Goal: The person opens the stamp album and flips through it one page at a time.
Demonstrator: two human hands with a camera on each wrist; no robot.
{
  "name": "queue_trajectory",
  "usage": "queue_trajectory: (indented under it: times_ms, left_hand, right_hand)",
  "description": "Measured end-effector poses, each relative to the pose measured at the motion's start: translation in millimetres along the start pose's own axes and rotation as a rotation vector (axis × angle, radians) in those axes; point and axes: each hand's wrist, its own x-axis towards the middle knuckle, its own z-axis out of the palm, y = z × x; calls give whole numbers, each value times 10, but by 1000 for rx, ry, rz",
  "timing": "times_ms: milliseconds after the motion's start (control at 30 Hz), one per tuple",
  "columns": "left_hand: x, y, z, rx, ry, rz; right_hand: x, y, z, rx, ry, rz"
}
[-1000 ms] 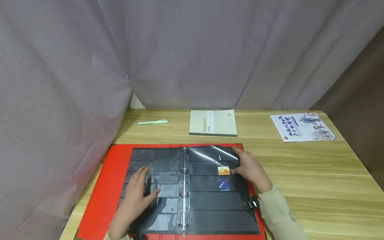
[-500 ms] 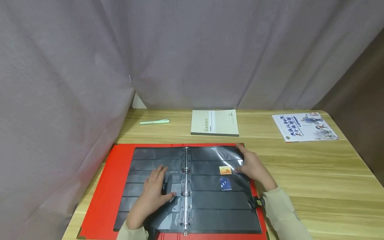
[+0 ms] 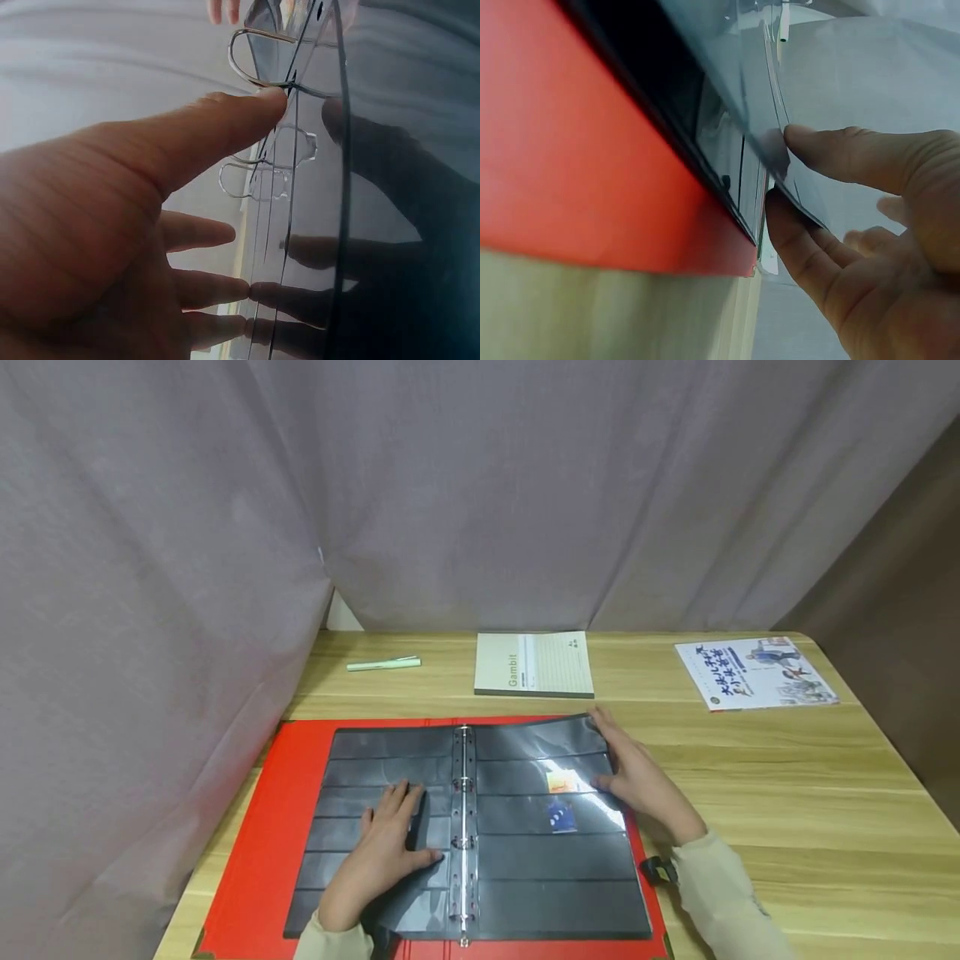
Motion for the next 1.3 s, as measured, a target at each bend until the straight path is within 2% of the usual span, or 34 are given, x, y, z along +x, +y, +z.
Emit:
queue_trajectory:
  times_ms: [167, 400, 600, 1000, 1300]
  left_hand:
    - [-8, -8, 3, 6, -13, -2]
    - [-19, 2, 32, 38, -5, -14]
    - [-26, -4, 54, 39, 3, -9]
    - [-30, -14, 87, 21, -1, -8]
    - [-32, -31, 103, 4, -1, 2]
  right_hand:
    - [-61, -48, -24, -26, 27, 14]
    - [-182, -153, -87, 149, 28, 54]
    - [-293, -292, -163, 181, -17, 94]
    - [-505, -457, -222, 165, -100, 59]
    - [-586, -584, -298, 299, -125, 34]
